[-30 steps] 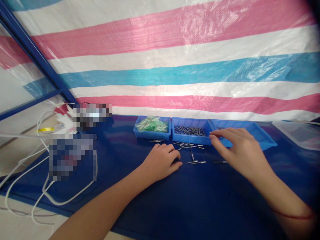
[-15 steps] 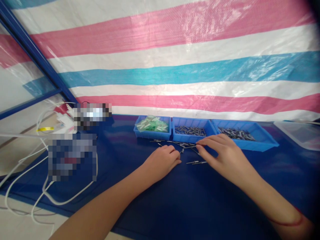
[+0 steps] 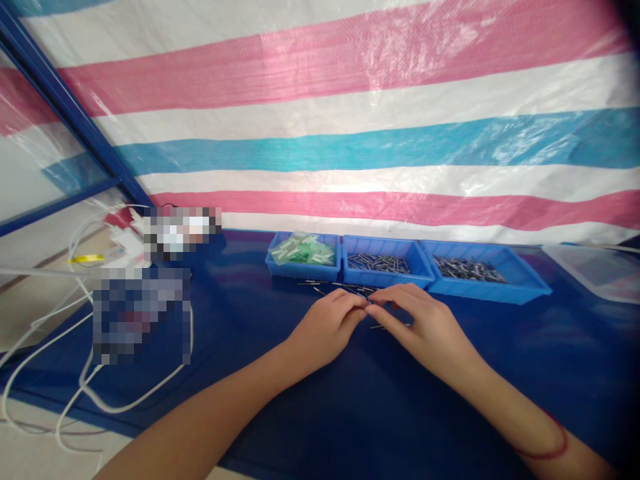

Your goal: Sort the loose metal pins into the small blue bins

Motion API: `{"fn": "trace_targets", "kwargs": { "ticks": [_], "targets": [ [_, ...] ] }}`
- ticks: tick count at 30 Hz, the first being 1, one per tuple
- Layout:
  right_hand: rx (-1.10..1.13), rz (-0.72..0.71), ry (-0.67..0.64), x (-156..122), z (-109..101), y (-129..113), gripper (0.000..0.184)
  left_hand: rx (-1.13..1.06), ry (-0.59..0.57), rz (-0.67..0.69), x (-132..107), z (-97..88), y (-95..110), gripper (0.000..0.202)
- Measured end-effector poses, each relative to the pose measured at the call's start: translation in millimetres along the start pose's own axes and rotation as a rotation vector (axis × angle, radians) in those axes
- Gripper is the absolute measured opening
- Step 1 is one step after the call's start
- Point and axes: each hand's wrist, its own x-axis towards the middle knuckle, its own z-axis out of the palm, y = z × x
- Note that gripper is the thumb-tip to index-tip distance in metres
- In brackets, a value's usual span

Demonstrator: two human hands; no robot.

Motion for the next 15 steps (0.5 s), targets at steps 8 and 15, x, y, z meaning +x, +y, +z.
{"fn": "trace_targets", "kwargs": {
  "ticks": [8, 15],
  "targets": [
    [0.280, 0.288, 0.047, -2.4, 4.1, -6.5, 0.019, -0.208, 0.096, -0.089, -3.6, 10.2, 7.2, 0.016],
    [0.328, 0.245, 0.041, -4.7, 6.6, -10.2, 0.016, -0.295, 0.067, -0.127, -4.1, 9.2, 9.7, 0.026]
  ]
}}
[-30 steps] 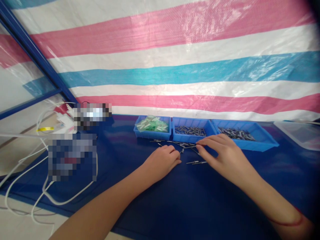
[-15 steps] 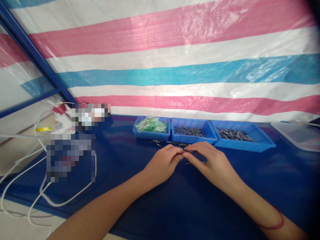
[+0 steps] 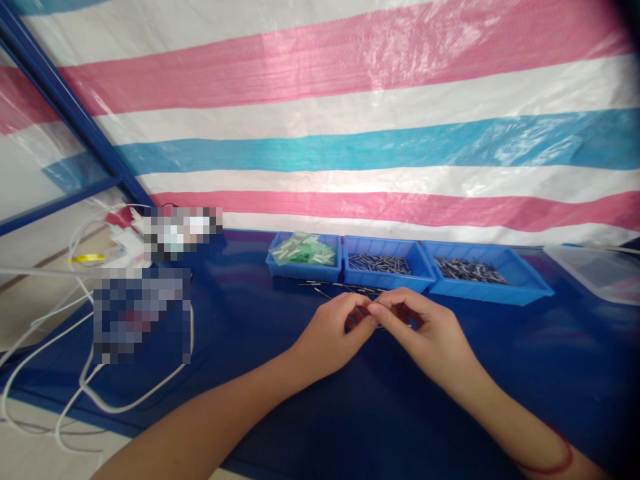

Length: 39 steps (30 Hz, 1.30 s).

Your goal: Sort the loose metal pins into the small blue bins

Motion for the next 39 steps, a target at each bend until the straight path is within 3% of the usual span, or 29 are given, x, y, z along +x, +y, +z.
{"fn": "trace_targets", "kwargs": {
  "ticks": [5, 13, 22, 29, 33, 36, 39],
  "targets": [
    [-0.042, -0.083, -0.006, 0, -1, -5, 0.013, -0.003, -0.042, 0.035, 2, -1.6, 0, 0.027],
    [-0.034, -0.076, 0.008, -1, -1, -6, 0.012, -0.056, -0.021, 0.001, 2, 1.3, -6, 0.027],
    [0.148, 0.074, -0.020, 3, -5, 0, 0.019, -0.049, 0.154, 0.050, 6, -9.9, -1, 0.012],
    [0.081, 0.016, -0.094, 6, -1, -3, 0.027, -0.042, 0.153, 0.061, 7, -13.0, -1, 0.020],
    [-0.024, 0.060, 0.125, 17, -24, 5, 0.030, 0.073, 0.049, 0.041, 5, -11.3, -7, 0.037],
    [-0.278, 0.083, 0.326, 25, -59, 22, 0.029, 0.276, -0.075, 0.140, 3, -11.1, -8, 0.029],
    [-0.585, 0.066, 0.434, 31, -93, 44, 0.029, 0.460, -0.202, 0.272, 1, -9.5, -6, 0.029]
  ]
}}
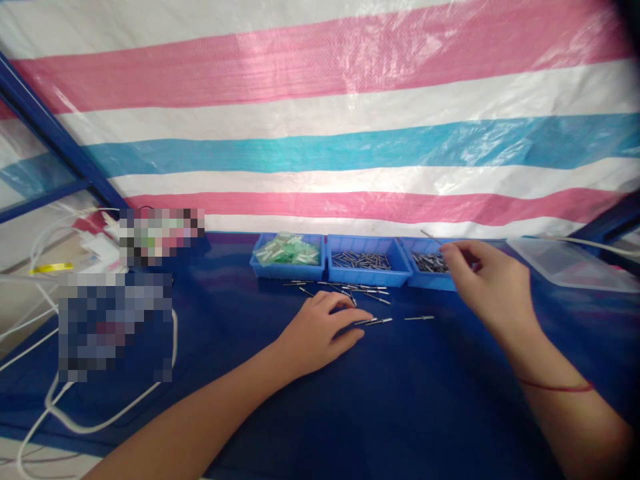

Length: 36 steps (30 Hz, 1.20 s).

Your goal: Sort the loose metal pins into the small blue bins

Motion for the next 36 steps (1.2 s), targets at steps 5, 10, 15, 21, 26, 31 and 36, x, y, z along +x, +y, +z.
{"fn": "trace_targets", "kwargs": {
  "ticks": [5, 10, 15, 21, 26, 31, 36],
  "targets": [
    [-0.311, -0.139, -0.040, 12, 10, 32, 0.035, 0.182, -0.088, 0.091, 1, 7.0, 4, 0.032],
    [-0.413, -0.081, -0.059, 14, 16, 27, 0.038, 0.227, -0.075, 0.065, 4, 11.5, 1, 0.029],
    [-0.297, -0.088, -0.044, 9, 7, 15, 0.034, 0.226, -0.076, 0.047, 6, 10.6, -2, 0.024],
    [-0.123, -0.238, -0.100, -8, 17, -14, 0.025, 0.328, -0.049, 0.044, 6, 12.1, -2, 0.025],
    [0.013, -0.345, -0.262, -25, 29, -42, 0.025, 0.412, -0.053, 0.055, 8, 18.0, -2, 0.026],
    [0.100, -0.439, -0.450, -36, 33, -53, 0.022, 0.322, 0.055, -0.040, 7, 17.5, -7, 0.030],
    [0.212, -0.482, -0.589, -41, 33, -60, 0.023, 0.117, 0.176, -0.063, 6, 7.1, -7, 0.033]
  ]
}}
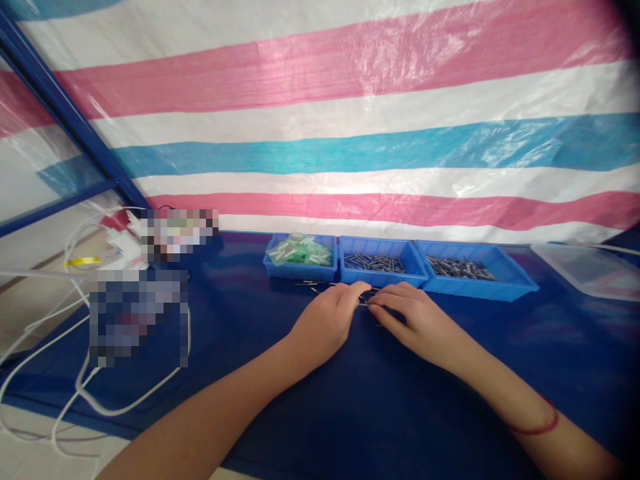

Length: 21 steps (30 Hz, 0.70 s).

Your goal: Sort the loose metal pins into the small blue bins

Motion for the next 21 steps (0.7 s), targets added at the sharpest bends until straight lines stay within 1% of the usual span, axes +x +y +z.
{"fn": "trace_targets", "kwargs": {
  "ticks": [3, 5, 8, 10, 11, 14, 17, 21],
  "targets": [
    [0.132, 0.066, 0.037, 1, 1, -4, 0.022, -0.138, 0.056, -0.075, 1, -2.4, 1, 0.030],
    [0.234, 0.133, 0.082, 0, 3, -5, 0.021, -0.292, 0.085, -0.155, 1, -1.8, 1, 0.028],
    [0.391, 0.231, 0.140, 0, 6, -8, 0.025, -0.538, 0.103, -0.296, 1, -0.4, 2, 0.032],
    [0.501, 0.271, 0.163, -1, 9, -11, 0.027, -0.648, 0.113, -0.373, 2, -0.5, 2, 0.034],
    [0.555, 0.284, 0.169, 0, 9, -13, 0.028, -0.683, 0.117, -0.398, 2, -1.1, 3, 0.032],
    [0.668, 0.304, 0.158, 0, 10, -18, 0.027, -0.743, 0.121, -0.424, 2, -3.8, 4, 0.024],
    [0.679, 0.317, 0.134, 1, 10, -20, 0.027, -0.804, 0.161, -0.422, 2, -5.7, 5, 0.021],
    [0.706, 0.330, 0.101, 0, 10, -22, 0.033, -0.856, 0.225, -0.416, 3, -6.4, 6, 0.018]
  ]
}}
